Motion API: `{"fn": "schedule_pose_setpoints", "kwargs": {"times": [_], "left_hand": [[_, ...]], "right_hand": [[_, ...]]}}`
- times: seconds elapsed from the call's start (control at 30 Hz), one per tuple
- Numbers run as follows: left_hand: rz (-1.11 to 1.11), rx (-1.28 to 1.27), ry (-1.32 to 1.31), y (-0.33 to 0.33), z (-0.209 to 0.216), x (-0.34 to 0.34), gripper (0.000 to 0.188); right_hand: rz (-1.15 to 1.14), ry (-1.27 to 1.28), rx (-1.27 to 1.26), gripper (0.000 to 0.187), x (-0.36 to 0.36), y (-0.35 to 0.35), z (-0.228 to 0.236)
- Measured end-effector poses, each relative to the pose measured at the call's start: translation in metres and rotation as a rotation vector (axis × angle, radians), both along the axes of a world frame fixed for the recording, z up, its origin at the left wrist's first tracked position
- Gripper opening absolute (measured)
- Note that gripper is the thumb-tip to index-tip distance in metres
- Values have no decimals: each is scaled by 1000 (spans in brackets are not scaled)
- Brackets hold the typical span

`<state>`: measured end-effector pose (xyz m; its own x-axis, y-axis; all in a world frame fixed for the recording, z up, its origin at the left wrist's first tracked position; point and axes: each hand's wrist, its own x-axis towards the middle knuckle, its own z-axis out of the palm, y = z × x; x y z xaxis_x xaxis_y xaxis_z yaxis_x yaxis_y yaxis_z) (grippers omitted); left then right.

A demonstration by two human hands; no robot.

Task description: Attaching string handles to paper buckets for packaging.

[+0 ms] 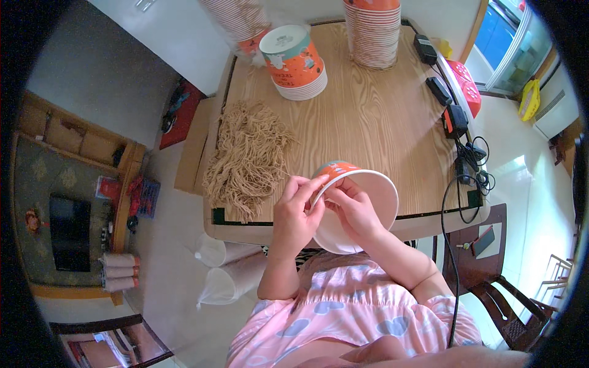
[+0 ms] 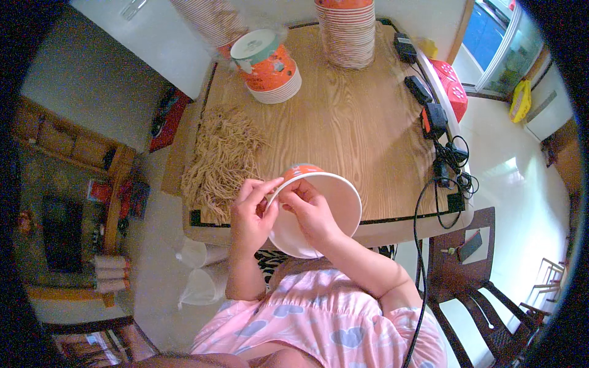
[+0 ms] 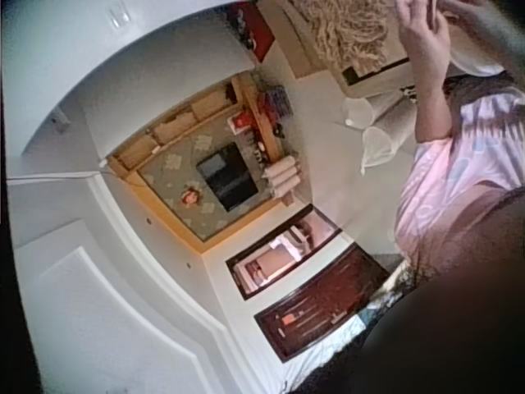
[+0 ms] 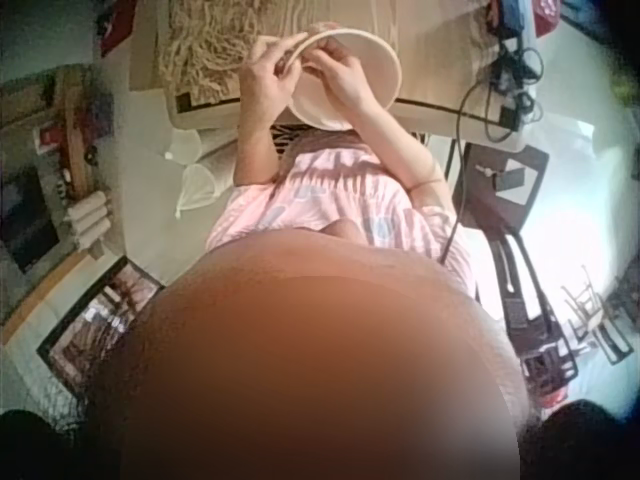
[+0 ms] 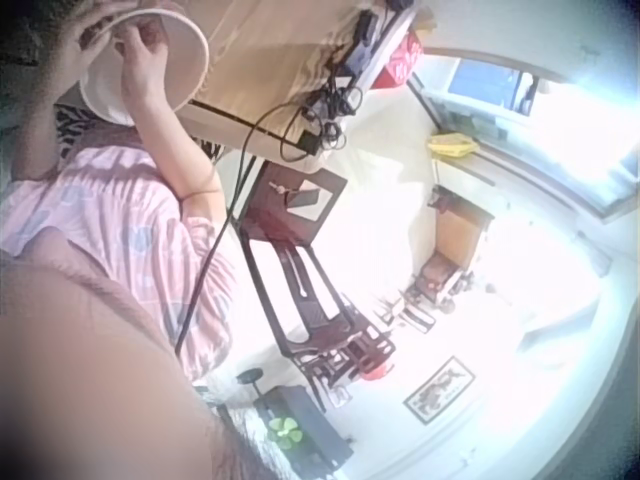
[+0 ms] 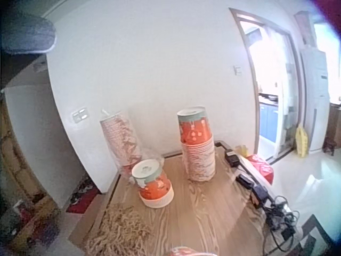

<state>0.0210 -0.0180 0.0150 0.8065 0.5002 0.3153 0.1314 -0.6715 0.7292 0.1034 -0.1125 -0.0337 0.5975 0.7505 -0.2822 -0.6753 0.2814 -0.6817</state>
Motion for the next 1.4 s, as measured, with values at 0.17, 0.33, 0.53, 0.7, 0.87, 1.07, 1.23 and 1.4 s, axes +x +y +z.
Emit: {"fn": "schedule_pose_setpoints", "kwargs": {"times": [0.17,0.33,0.53,0.7,0.87,1.07,1.23,1.4], "left_hand": [[-196,-103,60,12,8,-4,27],[-254,-91,-18,22,4,-7,25],[-179,10,20,17,7,-6,14],[-116,-63,-100,19,-6,-5,3],[-229,-985,71,28,0,-15,9],[-261,-1257,-59,38,-21,-4,12],[-331,-1570,-44,47,-29,1,15],[-317,-1618,-93,59,-30,1,13]], "right_hand": [[5,-4,49,13,1,-4,7],[38,-51,72,7,1,-5,5],[81,-79,64,9,0,-6,3],[107,-60,92,9,-1,-10,8],[-146,-652,-106,5,-7,-21,24],[145,-1741,-200,22,-20,-24,63],[232,-1996,-244,26,-27,-13,64],[298,-1985,-327,24,-24,2,63]]}}
